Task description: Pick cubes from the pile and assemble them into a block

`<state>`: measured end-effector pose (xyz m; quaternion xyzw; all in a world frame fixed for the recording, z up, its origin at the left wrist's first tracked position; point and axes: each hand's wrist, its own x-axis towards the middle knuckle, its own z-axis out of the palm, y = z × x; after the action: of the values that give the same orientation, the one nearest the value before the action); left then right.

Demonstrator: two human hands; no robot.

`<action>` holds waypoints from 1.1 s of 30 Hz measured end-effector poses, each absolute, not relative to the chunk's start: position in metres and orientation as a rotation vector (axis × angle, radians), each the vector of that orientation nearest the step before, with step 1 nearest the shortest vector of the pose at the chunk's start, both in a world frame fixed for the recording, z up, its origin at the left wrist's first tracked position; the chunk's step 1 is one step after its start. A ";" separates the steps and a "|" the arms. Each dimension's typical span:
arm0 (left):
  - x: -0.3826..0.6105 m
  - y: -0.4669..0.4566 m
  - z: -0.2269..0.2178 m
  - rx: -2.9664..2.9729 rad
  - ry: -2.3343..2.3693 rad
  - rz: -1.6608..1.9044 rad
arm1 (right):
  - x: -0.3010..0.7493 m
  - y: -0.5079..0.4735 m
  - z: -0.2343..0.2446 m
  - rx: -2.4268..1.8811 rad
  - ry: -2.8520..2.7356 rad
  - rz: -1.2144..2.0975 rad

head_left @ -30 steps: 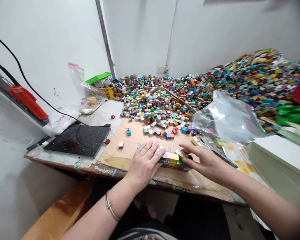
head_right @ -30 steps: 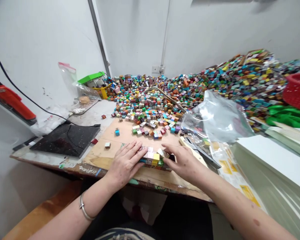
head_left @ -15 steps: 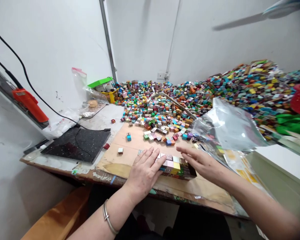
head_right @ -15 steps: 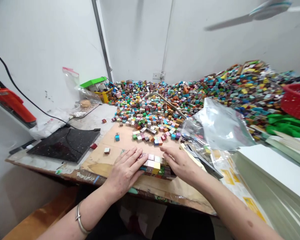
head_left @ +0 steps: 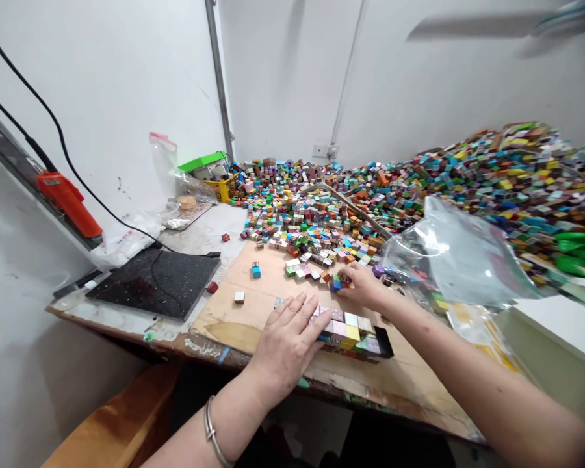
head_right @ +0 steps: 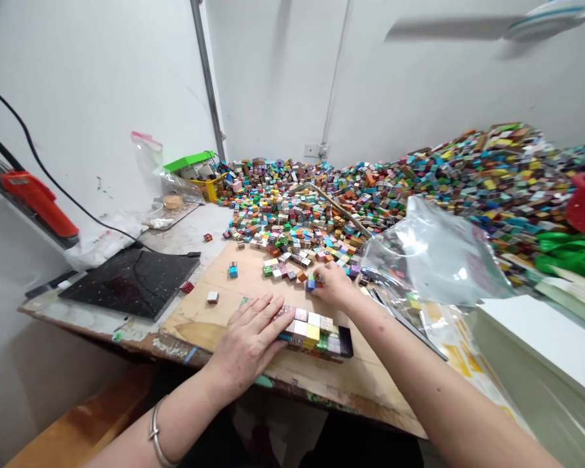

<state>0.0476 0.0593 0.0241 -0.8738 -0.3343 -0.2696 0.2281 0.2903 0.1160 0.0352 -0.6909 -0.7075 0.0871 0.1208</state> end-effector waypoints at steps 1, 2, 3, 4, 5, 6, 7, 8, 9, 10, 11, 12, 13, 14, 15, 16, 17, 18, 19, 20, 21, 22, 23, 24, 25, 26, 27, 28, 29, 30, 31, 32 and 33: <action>0.047 0.059 0.024 -2.410 -0.921 -0.738 | 0.292 0.109 0.041 -2.010 -2.047 0.282; 0.047 0.059 0.025 -2.415 -0.921 -0.734 | 0.294 0.099 0.048 -2.001 -2.019 0.330; 0.047 0.059 0.025 -2.421 -0.922 -0.729 | 0.296 0.088 0.055 -1.994 -1.976 0.401; 0.047 0.059 0.025 -2.426 -0.922 -0.727 | 0.299 0.076 0.062 -1.984 -1.919 0.484; 0.047 0.059 0.025 -2.432 -0.919 -0.723 | 0.302 0.063 0.069 -1.968 -1.836 0.591; 0.047 0.058 0.025 -2.436 -0.915 -0.722 | 0.305 0.049 0.075 -1.952 -1.760 0.659; 0.047 0.058 0.025 -2.438 -0.914 -0.720 | 0.308 0.034 0.079 -1.936 -1.709 0.675; 0.048 0.058 0.025 -2.440 -0.913 -0.717 | 0.310 0.021 0.083 -1.939 -1.688 0.663; 0.048 0.057 0.026 -2.439 -0.912 -0.714 | 0.312 0.008 0.085 -1.938 -1.696 0.650; 0.048 0.057 0.026 -2.438 -0.913 -0.714 | 0.312 -0.003 0.086 -1.936 -1.727 0.628; 0.048 0.057 0.026 -2.436 -0.917 -0.714 | 0.313 -0.012 0.085 -1.931 -1.768 0.608; 0.049 0.057 0.026 -2.433 -0.918 -0.715 | 0.312 -0.019 0.084 -1.913 -1.814 0.575; 0.049 0.057 0.027 -2.432 -0.916 -0.716 | 0.312 -0.024 0.082 -1.892 -1.864 0.520; 0.049 0.057 0.027 -2.430 -0.910 -0.718 | 0.311 -0.026 0.079 -1.878 -1.910 0.451; 0.049 0.057 0.027 -2.429 -0.904 -0.719 | 0.310 -0.027 0.076 -1.862 -1.949 0.385; 0.050 0.057 0.028 -2.428 -0.896 -0.720 | 0.309 -0.026 0.073 -1.843 -1.984 0.337; 0.050 0.057 0.028 -2.425 -0.890 -0.721 | 0.308 -0.024 0.071 -1.825 -2.017 0.308; 0.050 0.057 0.029 -2.422 -0.887 -0.724 | 0.306 -0.022 0.068 -1.805 -2.043 0.287; 0.050 0.056 0.029 -2.422 -0.886 -0.725 | 0.304 -0.019 0.066 -1.788 -2.059 0.266; 0.050 0.056 0.030 -2.425 -0.887 -0.724 | 0.301 -0.017 0.065 -1.768 -2.068 0.241; 0.050 0.056 0.030 -2.433 -0.891 -0.721 | 0.298 -0.015 0.063 -1.751 -2.072 0.215; 0.050 0.056 0.029 -2.445 -0.896 -0.721 | 0.295 -0.014 0.062 -1.736 -2.076 0.191; 0.049 0.056 0.029 -2.461 -0.900 -0.720 | 0.292 -0.014 0.061 -1.724 -2.078 0.174; 0.049 0.056 0.029 -2.477 -0.903 -0.720 | 0.290 -0.015 0.060 -1.715 -2.079 0.167; 0.049 0.056 0.028 -2.490 -0.906 -0.721 | 0.288 -0.016 0.059 -1.712 -2.076 0.168; 0.049 0.056 0.028 -2.496 -0.907 -0.722 | 0.287 -0.019 0.058 -1.716 -2.063 0.169; 0.049 0.057 0.028 -2.497 -0.908 -0.719 | 0.287 -0.021 0.058 -1.729 -2.040 0.166; 0.049 0.057 0.027 -2.491 -0.908 -0.713 | 0.288 -0.023 0.059 -1.745 -2.013 0.159; 0.049 0.057 0.027 -2.483 -0.910 -0.704 | 0.291 -0.024 0.060 -1.767 -1.985 0.157; 0.049 0.057 0.027 -2.474 -0.910 -0.698 | 0.294 -0.022 0.062 -1.793 -1.955 0.164; 0.049 0.057 0.027 -2.465 -0.910 -0.694 | 0.298 -0.019 0.065 -1.827 -1.920 0.176; 0.049 0.057 0.026 -2.456 -0.910 -0.692 | 0.302 -0.012 0.068 -1.862 -1.886 0.201; 0.049 0.057 0.026 -2.448 -0.911 -0.693 | 0.306 -0.002 0.071 -1.903 -1.857 0.239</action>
<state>0.0490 0.0571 0.0263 -0.8841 -0.3292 -0.2502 0.2179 0.3061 -0.0019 0.0710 -0.6930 -0.6764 0.0870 0.2339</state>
